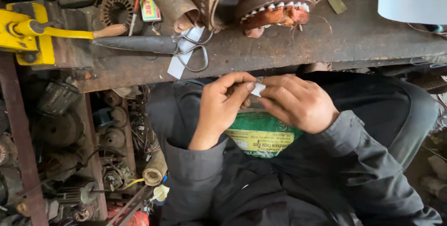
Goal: The person is repairing a motor stator by hand. They cut small strips of white insulating material using scissors and insert them into the slots of the copper-wound stator to separate the windings.
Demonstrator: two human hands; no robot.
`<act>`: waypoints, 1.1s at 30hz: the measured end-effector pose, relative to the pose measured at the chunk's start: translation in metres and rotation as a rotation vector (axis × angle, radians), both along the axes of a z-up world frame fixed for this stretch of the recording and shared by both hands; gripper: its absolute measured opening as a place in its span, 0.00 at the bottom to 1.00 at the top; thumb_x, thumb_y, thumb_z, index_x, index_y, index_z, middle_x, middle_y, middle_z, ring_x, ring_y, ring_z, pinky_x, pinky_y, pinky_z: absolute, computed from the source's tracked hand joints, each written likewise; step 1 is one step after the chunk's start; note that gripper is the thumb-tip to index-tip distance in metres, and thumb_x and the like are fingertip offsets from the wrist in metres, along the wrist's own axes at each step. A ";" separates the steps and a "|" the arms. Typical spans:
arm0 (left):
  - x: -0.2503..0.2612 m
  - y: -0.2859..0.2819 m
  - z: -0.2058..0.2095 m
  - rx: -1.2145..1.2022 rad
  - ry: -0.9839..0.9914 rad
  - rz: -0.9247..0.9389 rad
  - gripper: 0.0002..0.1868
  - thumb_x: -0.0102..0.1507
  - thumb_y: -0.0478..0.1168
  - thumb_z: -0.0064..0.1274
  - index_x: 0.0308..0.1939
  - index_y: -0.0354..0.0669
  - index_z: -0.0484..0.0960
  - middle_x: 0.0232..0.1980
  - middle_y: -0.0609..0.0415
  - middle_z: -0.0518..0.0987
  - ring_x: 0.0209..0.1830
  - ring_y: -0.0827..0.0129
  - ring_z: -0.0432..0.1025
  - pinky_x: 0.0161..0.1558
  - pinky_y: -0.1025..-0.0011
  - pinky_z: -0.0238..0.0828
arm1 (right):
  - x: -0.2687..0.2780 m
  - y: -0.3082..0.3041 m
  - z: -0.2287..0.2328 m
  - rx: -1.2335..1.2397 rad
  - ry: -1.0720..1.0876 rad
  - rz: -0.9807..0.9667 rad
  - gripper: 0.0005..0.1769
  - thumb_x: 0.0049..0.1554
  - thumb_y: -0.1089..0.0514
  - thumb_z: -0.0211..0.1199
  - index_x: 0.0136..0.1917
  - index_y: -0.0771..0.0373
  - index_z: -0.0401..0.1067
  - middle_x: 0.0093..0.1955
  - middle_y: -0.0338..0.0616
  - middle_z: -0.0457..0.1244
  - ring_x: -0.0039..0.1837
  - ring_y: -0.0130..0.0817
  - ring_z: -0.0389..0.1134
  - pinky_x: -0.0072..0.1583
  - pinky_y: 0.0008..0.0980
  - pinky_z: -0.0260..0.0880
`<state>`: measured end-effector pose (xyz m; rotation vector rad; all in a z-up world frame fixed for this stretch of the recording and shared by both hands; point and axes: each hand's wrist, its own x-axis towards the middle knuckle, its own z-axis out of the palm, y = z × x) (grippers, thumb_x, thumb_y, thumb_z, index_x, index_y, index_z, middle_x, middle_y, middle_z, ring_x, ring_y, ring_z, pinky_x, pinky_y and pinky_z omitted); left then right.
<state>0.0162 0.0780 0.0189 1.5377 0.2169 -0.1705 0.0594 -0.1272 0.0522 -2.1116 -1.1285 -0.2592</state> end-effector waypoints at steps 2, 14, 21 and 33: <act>0.000 0.000 0.000 -0.029 -0.028 -0.064 0.06 0.68 0.31 0.55 0.48 0.35 0.83 0.31 0.61 0.80 0.29 0.83 0.72 0.32 0.81 0.69 | -0.002 -0.001 -0.002 0.053 -0.010 0.000 0.17 0.51 0.65 0.74 0.53 0.66 0.73 0.53 0.50 0.68 0.51 0.46 0.73 0.52 0.38 0.74; 0.020 -0.011 0.030 0.694 -0.442 0.144 0.09 0.69 0.31 0.55 0.53 0.41 0.82 0.40 0.51 0.84 0.33 0.70 0.81 0.36 0.73 0.75 | 0.003 0.016 -0.026 0.271 0.441 -0.397 0.11 0.59 0.68 0.69 0.56 0.67 0.78 0.48 0.46 0.71 0.44 0.27 0.75 0.46 0.24 0.75; 0.053 0.001 0.071 0.820 -0.878 0.181 0.15 0.76 0.28 0.48 0.66 0.41 0.76 0.63 0.50 0.78 0.63 0.61 0.76 0.65 0.70 0.76 | 0.024 0.032 -0.053 0.594 0.808 -0.607 0.09 0.62 0.66 0.65 0.56 0.70 0.78 0.42 0.42 0.71 0.41 0.20 0.71 0.44 0.22 0.74; 0.101 -0.013 0.044 0.771 -0.793 -0.015 0.17 0.77 0.41 0.54 0.70 0.52 0.72 0.69 0.53 0.74 0.66 0.58 0.75 0.66 0.68 0.75 | 0.043 0.031 -0.053 0.334 0.348 -0.876 0.08 0.57 0.62 0.72 0.47 0.69 0.79 0.34 0.48 0.66 0.35 0.24 0.65 0.41 0.28 0.66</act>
